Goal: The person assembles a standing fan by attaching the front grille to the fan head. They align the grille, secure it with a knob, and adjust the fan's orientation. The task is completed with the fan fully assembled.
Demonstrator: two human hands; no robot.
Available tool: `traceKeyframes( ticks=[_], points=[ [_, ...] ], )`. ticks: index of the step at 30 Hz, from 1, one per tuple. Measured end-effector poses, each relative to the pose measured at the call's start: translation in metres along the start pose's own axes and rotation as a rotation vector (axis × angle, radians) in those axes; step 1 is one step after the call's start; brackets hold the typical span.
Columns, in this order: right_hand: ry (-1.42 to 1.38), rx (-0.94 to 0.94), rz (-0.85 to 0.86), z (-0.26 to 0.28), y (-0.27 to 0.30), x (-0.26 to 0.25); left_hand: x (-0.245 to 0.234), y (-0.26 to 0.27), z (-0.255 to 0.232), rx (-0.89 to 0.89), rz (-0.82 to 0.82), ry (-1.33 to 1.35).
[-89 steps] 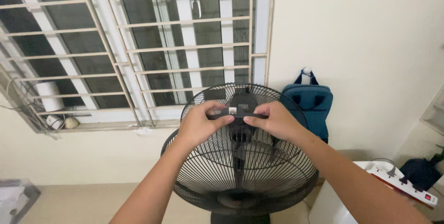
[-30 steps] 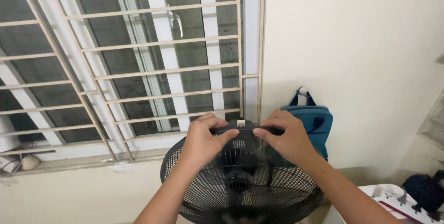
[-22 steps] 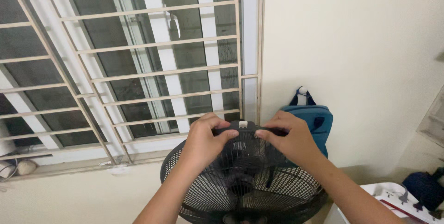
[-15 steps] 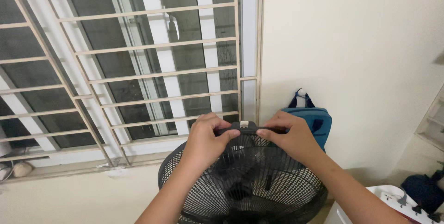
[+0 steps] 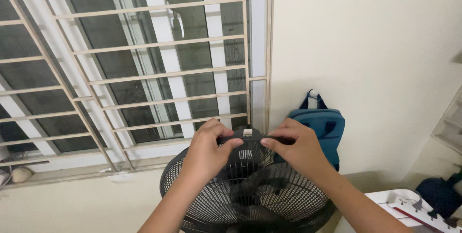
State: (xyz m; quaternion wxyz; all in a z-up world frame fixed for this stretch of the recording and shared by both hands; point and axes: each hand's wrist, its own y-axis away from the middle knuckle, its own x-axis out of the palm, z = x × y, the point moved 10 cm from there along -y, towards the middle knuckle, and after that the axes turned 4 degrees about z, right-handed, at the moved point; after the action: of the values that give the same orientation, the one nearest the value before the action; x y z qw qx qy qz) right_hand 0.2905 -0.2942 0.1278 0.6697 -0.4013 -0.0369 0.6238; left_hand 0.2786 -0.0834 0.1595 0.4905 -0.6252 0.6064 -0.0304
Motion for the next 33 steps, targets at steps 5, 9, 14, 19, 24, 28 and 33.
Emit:
traceKeyframes(
  ticks=[5,9,14,19,24,28,33],
  points=[
    [0.03,-0.036,-0.026,0.01,0.003,0.003,-0.005,0.002,0.001,0.001,-0.009,-0.03],
    [0.054,-0.053,-0.074,0.014,0.006,-0.002,0.002,0.002,0.011,-0.125,0.053,-0.004],
    [0.008,0.037,-0.101,0.004,0.015,-0.002,0.004,0.003,0.008,-0.087,0.058,-0.001],
    [0.015,-0.003,-0.114,0.008,0.019,-0.002,0.0,0.008,0.001,-0.013,0.002,-0.008],
    [0.014,0.037,-0.095,0.005,0.02,-0.004,0.0,0.012,-0.001,-0.028,0.018,-0.005],
    [0.033,0.057,-0.094,0.003,0.022,-0.005,0.001,0.014,-0.006,-0.003,0.014,0.001],
    [0.01,0.095,-0.079,-0.005,0.019,-0.007,0.005,0.008,-0.002,-0.047,0.047,-0.01]
  ],
)
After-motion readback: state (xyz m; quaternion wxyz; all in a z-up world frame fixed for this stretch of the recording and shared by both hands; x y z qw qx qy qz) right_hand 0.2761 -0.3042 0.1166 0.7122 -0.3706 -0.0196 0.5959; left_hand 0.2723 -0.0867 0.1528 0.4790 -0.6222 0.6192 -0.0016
